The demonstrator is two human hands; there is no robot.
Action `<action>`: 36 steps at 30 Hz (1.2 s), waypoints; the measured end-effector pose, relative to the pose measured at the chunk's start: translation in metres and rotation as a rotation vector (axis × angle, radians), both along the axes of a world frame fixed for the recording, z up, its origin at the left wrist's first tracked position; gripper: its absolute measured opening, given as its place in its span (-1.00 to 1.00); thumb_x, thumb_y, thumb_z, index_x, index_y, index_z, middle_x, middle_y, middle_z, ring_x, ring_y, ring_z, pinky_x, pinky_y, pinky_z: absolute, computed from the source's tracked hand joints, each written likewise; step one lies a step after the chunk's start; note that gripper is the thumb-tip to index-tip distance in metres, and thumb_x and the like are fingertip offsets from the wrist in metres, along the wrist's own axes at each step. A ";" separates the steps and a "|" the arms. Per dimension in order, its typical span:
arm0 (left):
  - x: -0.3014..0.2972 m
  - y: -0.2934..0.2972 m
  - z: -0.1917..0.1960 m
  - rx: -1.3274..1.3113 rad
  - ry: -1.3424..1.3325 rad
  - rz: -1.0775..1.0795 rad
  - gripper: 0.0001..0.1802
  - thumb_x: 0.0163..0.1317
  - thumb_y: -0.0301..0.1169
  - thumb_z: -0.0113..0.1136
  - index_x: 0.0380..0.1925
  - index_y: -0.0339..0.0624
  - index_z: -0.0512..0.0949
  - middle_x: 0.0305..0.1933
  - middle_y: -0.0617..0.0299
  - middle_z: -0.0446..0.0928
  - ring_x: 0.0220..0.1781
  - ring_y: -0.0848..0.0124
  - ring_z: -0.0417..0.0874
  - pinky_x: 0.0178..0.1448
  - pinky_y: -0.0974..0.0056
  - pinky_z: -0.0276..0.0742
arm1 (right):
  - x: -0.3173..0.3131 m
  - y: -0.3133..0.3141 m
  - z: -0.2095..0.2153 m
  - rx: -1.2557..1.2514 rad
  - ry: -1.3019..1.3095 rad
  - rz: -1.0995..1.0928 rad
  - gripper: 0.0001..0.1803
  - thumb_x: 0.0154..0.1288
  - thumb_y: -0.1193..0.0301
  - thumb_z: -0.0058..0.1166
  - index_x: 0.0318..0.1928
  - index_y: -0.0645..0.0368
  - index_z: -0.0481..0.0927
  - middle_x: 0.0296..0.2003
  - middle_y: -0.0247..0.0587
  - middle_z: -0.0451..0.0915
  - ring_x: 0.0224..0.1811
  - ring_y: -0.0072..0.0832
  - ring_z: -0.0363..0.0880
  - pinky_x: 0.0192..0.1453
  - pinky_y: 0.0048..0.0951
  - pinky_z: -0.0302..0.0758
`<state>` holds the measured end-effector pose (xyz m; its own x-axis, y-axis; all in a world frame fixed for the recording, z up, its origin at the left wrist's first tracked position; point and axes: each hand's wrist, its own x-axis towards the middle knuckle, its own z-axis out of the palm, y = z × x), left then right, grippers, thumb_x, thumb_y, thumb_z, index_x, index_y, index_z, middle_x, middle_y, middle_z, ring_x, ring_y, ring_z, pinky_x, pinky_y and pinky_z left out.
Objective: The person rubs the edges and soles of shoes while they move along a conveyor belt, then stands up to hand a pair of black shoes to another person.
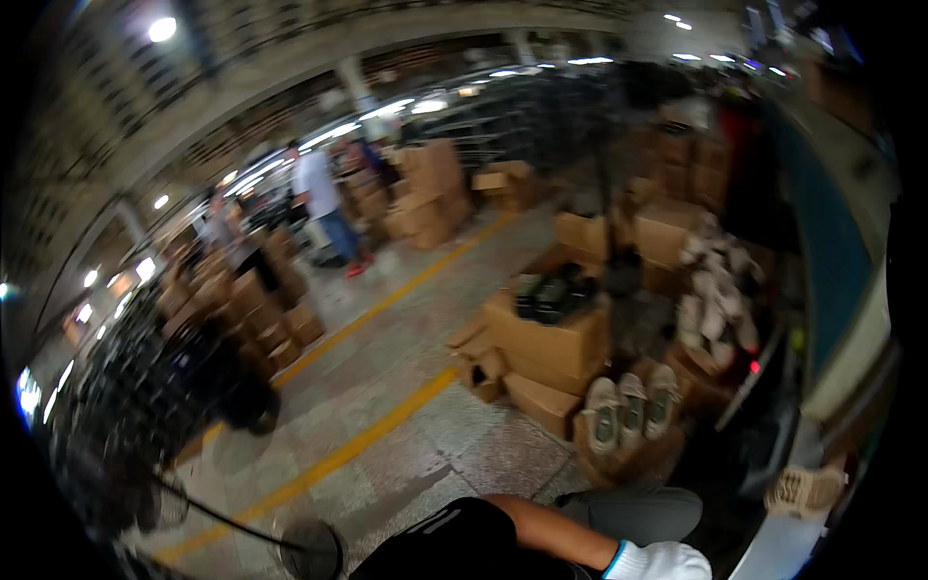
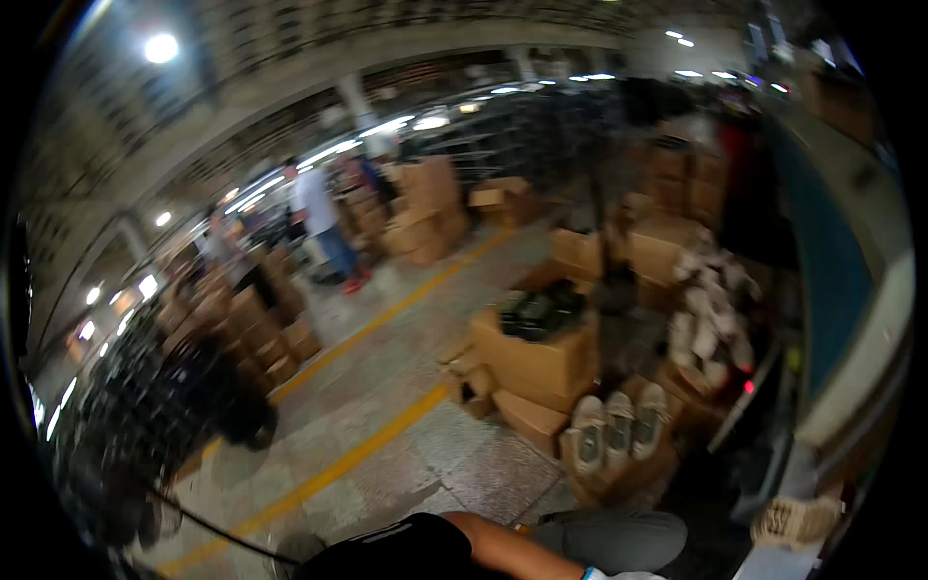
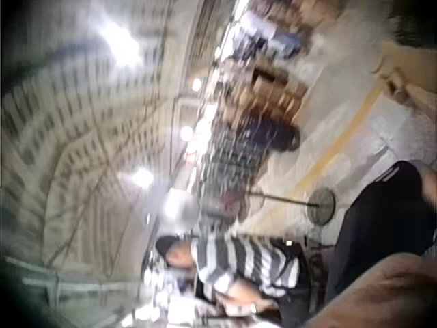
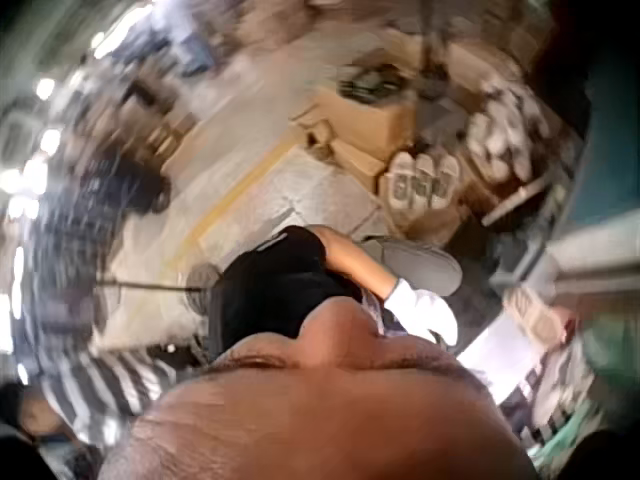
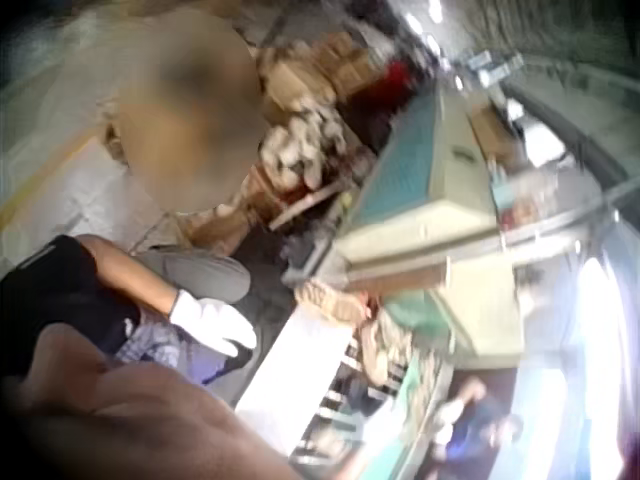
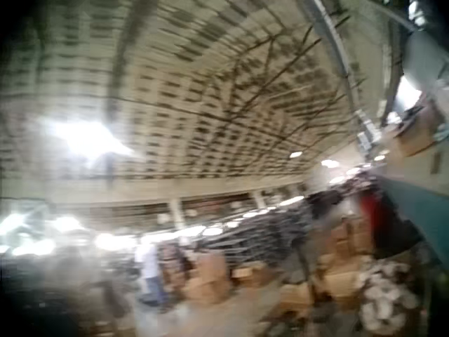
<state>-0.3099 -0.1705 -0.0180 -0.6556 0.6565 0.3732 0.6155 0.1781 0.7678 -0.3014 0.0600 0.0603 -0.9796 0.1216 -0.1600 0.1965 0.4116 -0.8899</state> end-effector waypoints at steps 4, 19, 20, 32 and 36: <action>0.029 -0.067 -0.002 -0.124 -0.007 0.297 -0.53 0.45 0.02 0.22 0.17 -0.01 0.69 0.19 0.00 0.69 0.23 -0.07 0.68 0.33 -0.12 0.58 | -0.030 -0.044 0.023 0.082 0.063 0.289 -0.37 0.60 -0.08 -0.07 0.37 0.13 0.51 0.20 0.10 0.62 0.22 0.01 0.64 0.28 0.06 0.60; -0.020 -0.183 -0.104 -0.047 -0.503 0.111 -0.51 0.51 0.02 0.25 0.29 0.07 0.66 0.27 0.05 0.68 0.28 0.03 0.68 0.39 -0.02 0.55 | -0.055 -0.124 0.100 0.478 -0.103 0.216 -0.47 0.55 0.01 0.14 0.27 0.13 0.65 0.04 0.08 0.73 0.08 -0.06 0.73 0.18 -0.10 0.61; -0.030 -0.189 -0.100 -0.075 -0.456 0.177 -0.45 0.46 0.02 0.32 0.35 0.11 0.61 0.35 0.06 0.63 0.34 0.02 0.64 0.42 -0.03 0.53 | -0.059 -0.139 0.114 0.518 -0.120 0.231 -0.48 0.54 0.02 0.16 0.26 0.13 0.65 0.03 0.07 0.74 0.07 -0.06 0.73 0.18 -0.11 0.61; 0.058 -0.561 0.191 0.814 -0.191 1.389 -0.26 0.13 -0.31 0.59 0.34 -0.24 0.57 0.34 -0.08 0.61 0.38 0.08 0.66 0.48 0.06 0.55 | -0.087 -0.644 0.173 0.699 0.122 1.423 -0.47 0.44 0.05 0.30 0.12 0.26 0.70 -0.08 0.09 0.80 0.04 -0.04 0.81 0.19 -0.08 0.68; 0.175 -0.674 0.244 0.706 0.052 1.750 -0.12 0.05 -0.32 0.68 0.38 -0.33 0.50 0.34 -0.14 0.60 0.35 0.10 0.67 0.46 0.04 0.57 | -0.020 -0.817 0.202 0.407 0.060 1.702 -0.55 0.35 -0.02 0.37 -0.12 0.12 0.71 -0.38 0.10 0.71 -0.28 0.09 0.75 -0.21 -0.04 0.66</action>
